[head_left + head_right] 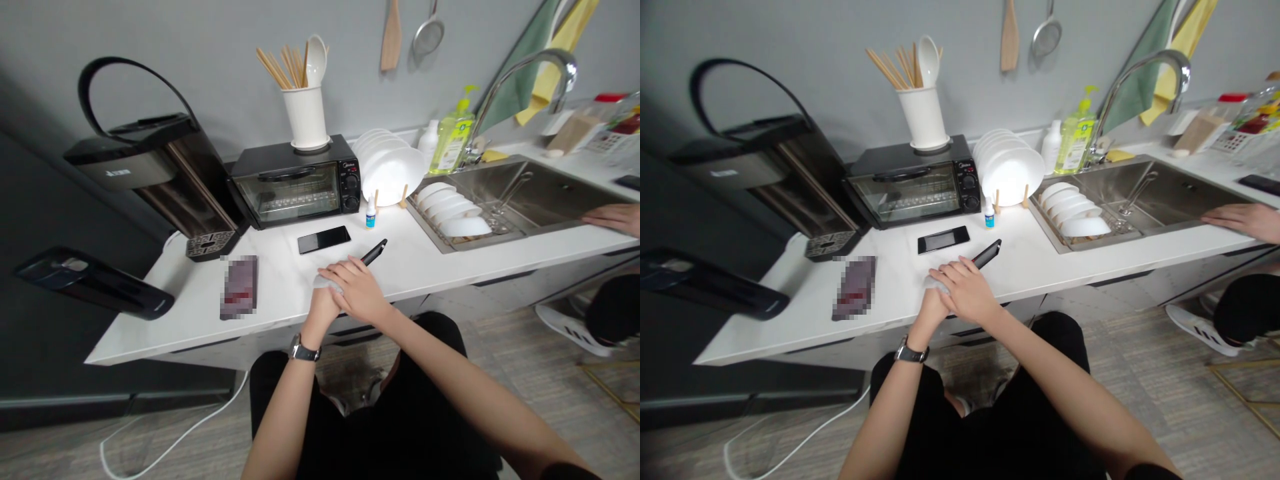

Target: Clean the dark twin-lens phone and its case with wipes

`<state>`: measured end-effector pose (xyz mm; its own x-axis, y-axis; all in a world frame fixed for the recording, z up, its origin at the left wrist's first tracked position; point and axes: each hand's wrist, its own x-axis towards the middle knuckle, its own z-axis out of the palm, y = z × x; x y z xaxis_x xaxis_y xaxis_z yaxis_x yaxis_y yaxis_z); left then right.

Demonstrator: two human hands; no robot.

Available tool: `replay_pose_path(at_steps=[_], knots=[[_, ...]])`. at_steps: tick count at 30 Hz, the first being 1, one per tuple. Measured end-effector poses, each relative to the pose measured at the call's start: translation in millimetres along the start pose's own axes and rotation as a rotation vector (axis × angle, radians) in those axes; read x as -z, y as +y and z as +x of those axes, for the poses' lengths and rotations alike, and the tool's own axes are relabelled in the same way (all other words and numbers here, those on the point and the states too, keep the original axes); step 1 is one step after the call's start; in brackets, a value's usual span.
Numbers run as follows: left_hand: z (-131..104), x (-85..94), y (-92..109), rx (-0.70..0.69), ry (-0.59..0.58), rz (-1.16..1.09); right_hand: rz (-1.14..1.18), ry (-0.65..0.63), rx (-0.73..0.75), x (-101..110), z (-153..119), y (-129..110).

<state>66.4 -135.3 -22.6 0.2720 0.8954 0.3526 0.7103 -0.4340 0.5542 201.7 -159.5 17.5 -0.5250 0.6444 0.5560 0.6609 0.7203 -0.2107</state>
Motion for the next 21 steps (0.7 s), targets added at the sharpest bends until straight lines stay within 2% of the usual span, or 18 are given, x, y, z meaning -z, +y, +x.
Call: replay_pose_path(at_steps=[2,6,9,12,17,19,21], knots=[[1.7,4.6,5.3,0.024,-0.025,-0.049,-0.040,0.044,-0.066,6.6,-6.4,27.6],[5.5,12.2,16.5,0.066,-0.043,-0.156,-0.123,0.142,-0.293,22.2,-10.9,89.2],[7.1,13.2,20.9,0.095,-0.038,-0.124,-0.135,0.172,-0.378,26.3,-5.2,108.0],[7.5,10.8,19.5,0.081,-0.028,-0.113,-0.058,0.193,-0.334,17.6,3.1,84.5],[5.3,4.5,9.4,0.104,-0.057,-0.034,0.087,0.086,-0.087,-5.2,3.1,6.8],[3.8,4.6,7.6,0.104,-0.070,-0.008,0.077,0.047,-0.014,-7.0,-0.9,-4.4],[2.8,6.9,8.3,0.090,-0.096,-0.014,0.037,0.044,-0.011,-3.1,-4.6,4.8]])
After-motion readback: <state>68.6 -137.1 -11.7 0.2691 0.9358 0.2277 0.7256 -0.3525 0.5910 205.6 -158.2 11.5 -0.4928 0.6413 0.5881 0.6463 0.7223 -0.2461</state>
